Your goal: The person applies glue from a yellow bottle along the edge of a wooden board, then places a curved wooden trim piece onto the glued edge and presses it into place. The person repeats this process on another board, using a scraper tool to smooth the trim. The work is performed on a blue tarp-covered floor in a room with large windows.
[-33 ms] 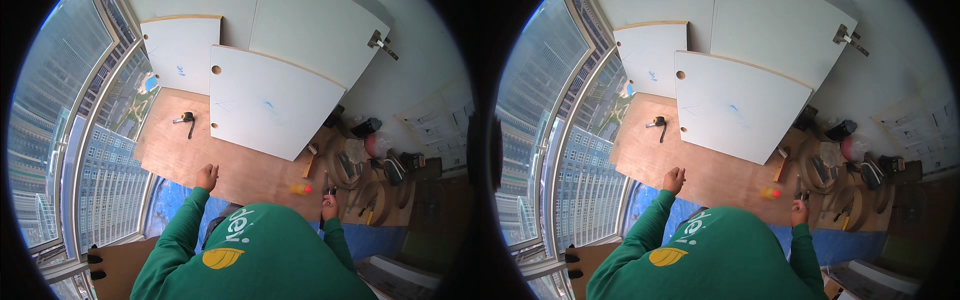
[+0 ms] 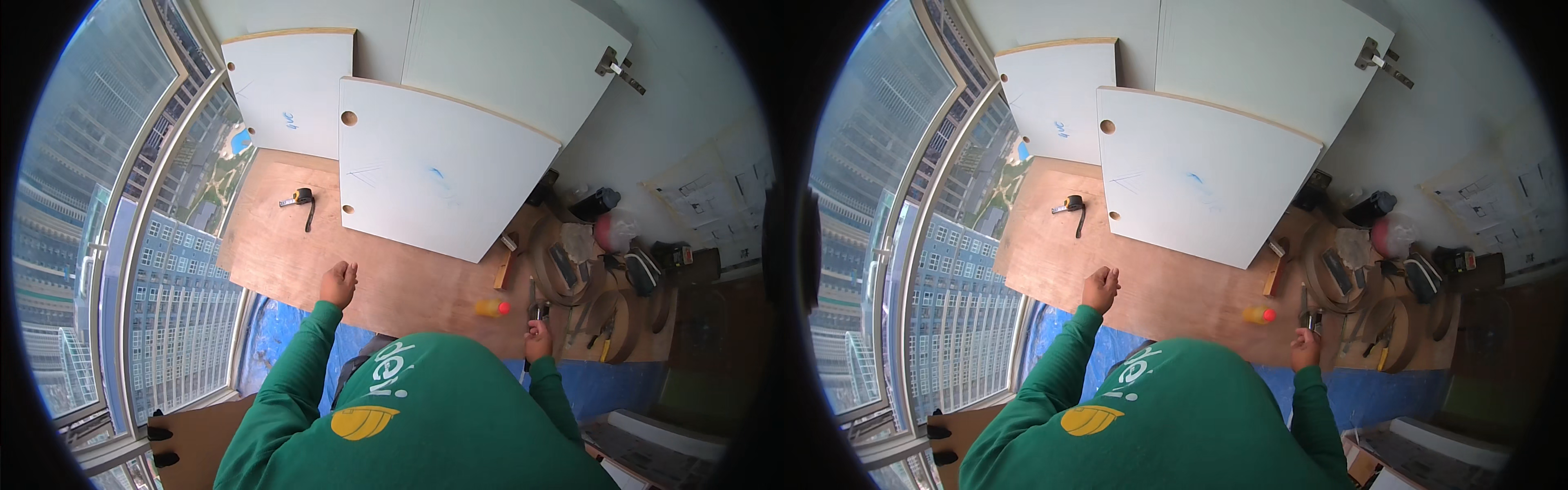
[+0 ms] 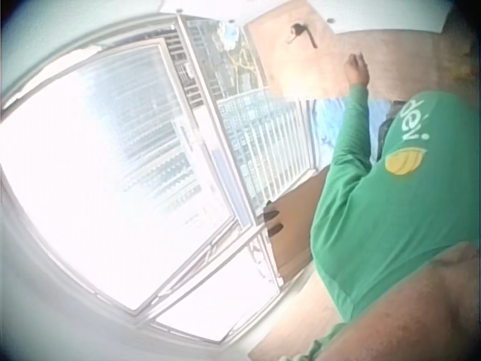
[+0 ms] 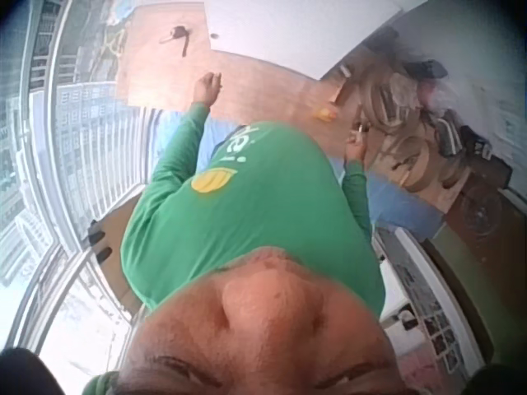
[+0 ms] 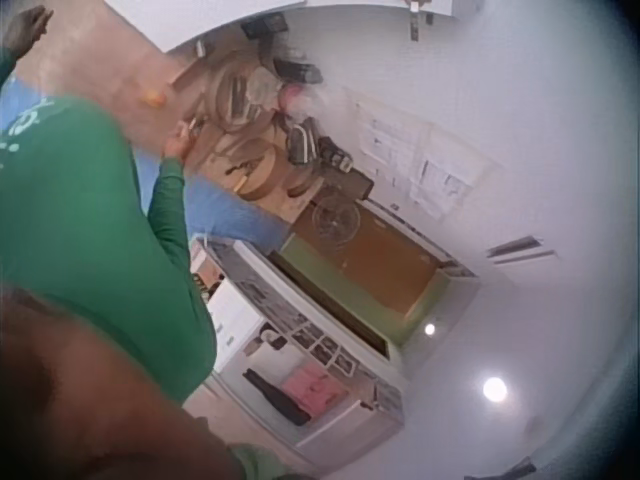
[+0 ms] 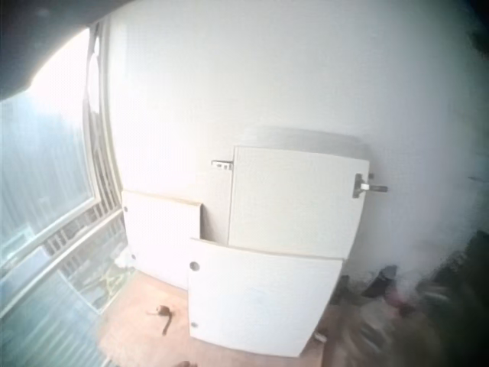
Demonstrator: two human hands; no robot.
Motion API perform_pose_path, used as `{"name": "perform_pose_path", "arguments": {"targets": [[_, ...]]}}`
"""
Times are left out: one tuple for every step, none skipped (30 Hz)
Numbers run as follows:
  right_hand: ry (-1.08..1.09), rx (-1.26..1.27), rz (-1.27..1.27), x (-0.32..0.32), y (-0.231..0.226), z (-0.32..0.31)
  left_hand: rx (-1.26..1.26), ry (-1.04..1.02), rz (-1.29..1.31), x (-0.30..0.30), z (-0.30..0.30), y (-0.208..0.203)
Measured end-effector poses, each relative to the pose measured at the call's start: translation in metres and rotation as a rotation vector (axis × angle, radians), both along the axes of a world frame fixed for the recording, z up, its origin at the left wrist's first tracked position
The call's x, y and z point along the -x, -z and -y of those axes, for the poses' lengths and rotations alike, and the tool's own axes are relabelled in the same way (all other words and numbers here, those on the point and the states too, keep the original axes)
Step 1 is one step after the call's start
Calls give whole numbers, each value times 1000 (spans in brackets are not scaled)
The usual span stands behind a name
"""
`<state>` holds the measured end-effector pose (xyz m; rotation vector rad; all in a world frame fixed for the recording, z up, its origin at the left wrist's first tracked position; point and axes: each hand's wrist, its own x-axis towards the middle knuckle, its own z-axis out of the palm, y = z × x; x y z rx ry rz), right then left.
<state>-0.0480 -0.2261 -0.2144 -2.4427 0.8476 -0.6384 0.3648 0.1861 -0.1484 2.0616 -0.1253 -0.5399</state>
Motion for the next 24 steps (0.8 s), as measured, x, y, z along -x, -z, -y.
{"name": "perform_pose_path", "arguments": {"targets": [[161,-273,-96,-2,-7,-16,65,21,122,-23,7,-9],[318,-547,-188,0,-20,-35,135,41,242,-45,15,-18],[475,-824,-276,-3,-41,-57,214,68,400,-67,30,-36],[498,-890,-359,-5,-64,-79,299,94,556,-88,46,-58],[524,-957,-441,-1,-78,-98,283,142,647,-109,60,-80],[358,-758,-568,35,-54,-113,278,198,734,-127,80,-103],[207,-526,-678,72,-25,-124,284,192,867,-145,99,-124],[174,-491,-710,86,-13,-137,278,176,1008,-162,114,-143],[218,-575,-699,88,-9,-148,278,166,1128,-184,130,-167],[266,-660,-685,92,-9,-160,269,154,1233,-200,142,-184],[311,-739,-666,92,-10,-168,178,105,1329,-217,152,-195],[354,-805,-637,91,-11,-175,86,53,1420,-235,162,-203],[387,-874,-606,88,-13,-182,-2,-1,1470,-252,171,-203],[412,-928,-573,84,-14,-185,-80,52,1427,-261,172,-197],[444,-980,-532,79,-16,-190,-155,118,1383,-266,175,-196],[468,-1021,-487,76,-20,-192,-232,180,1338,-269,178,-195],[493,-1062,-447,72,-23,-192,-212,175,1335,-270,178,-193],[520,-1100,-405,69,-26,-198,-193,201,1326,-270,179,-194],[538,-1130,-365,64,-28,-199,-175,224,1316,-270,177,-195],[550,-1152,-326,57,-30,-195,-159,245,1307,-270,175,-197],[558,-1171,-289,51,-34,-193,-137,250,1325,-268,172,-199],[566,-1197,-239,44,-37,-193,-116,254,1344,-266,168,-201],[577,-1216,-194,39,-40,-192,-93,259,1360,-261,166,-203],[585,-1241,-138,32,-44,-190,-77,254,1363,-256,163,-204]]}}
